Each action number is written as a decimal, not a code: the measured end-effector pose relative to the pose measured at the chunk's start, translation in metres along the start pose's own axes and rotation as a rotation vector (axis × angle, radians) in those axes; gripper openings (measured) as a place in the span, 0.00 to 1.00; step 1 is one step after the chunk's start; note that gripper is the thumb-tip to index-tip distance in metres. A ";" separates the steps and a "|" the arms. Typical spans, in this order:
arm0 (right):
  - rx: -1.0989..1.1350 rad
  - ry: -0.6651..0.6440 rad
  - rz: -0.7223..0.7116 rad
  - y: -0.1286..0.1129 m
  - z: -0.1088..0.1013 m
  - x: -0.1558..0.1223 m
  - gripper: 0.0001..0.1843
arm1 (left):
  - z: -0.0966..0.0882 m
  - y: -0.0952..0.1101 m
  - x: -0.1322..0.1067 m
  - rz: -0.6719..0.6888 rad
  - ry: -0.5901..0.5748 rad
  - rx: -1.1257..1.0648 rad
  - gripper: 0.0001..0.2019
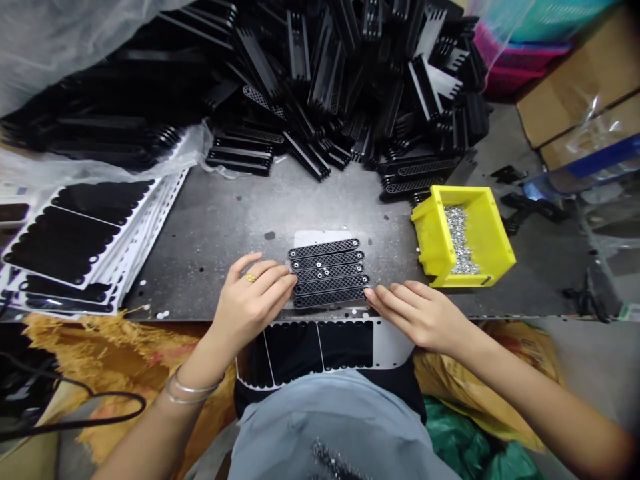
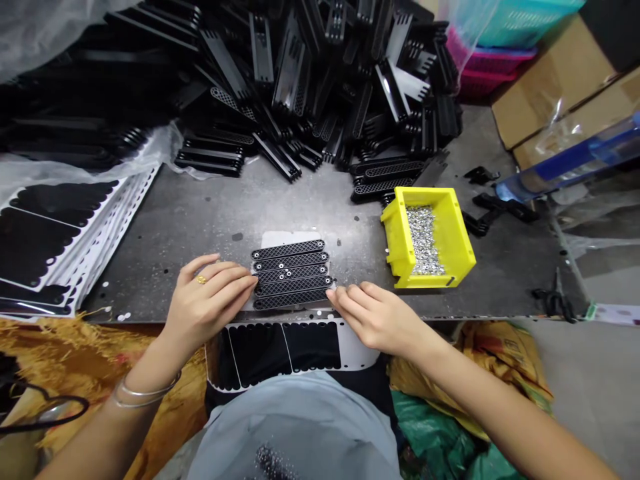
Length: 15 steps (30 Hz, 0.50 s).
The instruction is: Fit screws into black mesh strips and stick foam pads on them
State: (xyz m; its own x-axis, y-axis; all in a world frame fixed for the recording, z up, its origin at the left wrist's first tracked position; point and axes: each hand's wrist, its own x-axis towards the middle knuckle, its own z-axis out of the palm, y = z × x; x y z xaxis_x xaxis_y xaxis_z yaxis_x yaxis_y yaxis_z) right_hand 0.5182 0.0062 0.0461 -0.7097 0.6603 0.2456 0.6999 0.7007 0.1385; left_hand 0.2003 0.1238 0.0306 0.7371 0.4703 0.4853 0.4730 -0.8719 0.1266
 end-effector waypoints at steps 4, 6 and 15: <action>0.090 0.085 0.125 -0.001 0.002 0.028 0.09 | 0.002 0.002 -0.001 0.004 -0.002 -0.003 0.07; 0.169 0.110 0.240 -0.007 0.010 0.052 0.09 | 0.003 0.001 -0.003 0.008 -0.010 -0.034 0.07; 0.378 0.133 0.318 -0.035 0.041 0.113 0.15 | 0.015 -0.009 -0.028 -0.012 0.016 -0.196 0.18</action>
State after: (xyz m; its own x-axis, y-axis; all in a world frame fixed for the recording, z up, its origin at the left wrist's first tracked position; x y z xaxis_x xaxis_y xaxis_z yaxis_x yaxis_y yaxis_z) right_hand 0.4098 0.0674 0.0299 -0.4329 0.8337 0.3429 0.7840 0.5359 -0.3132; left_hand 0.1831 0.1204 0.0033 0.7237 0.4798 0.4960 0.3776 -0.8769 0.2974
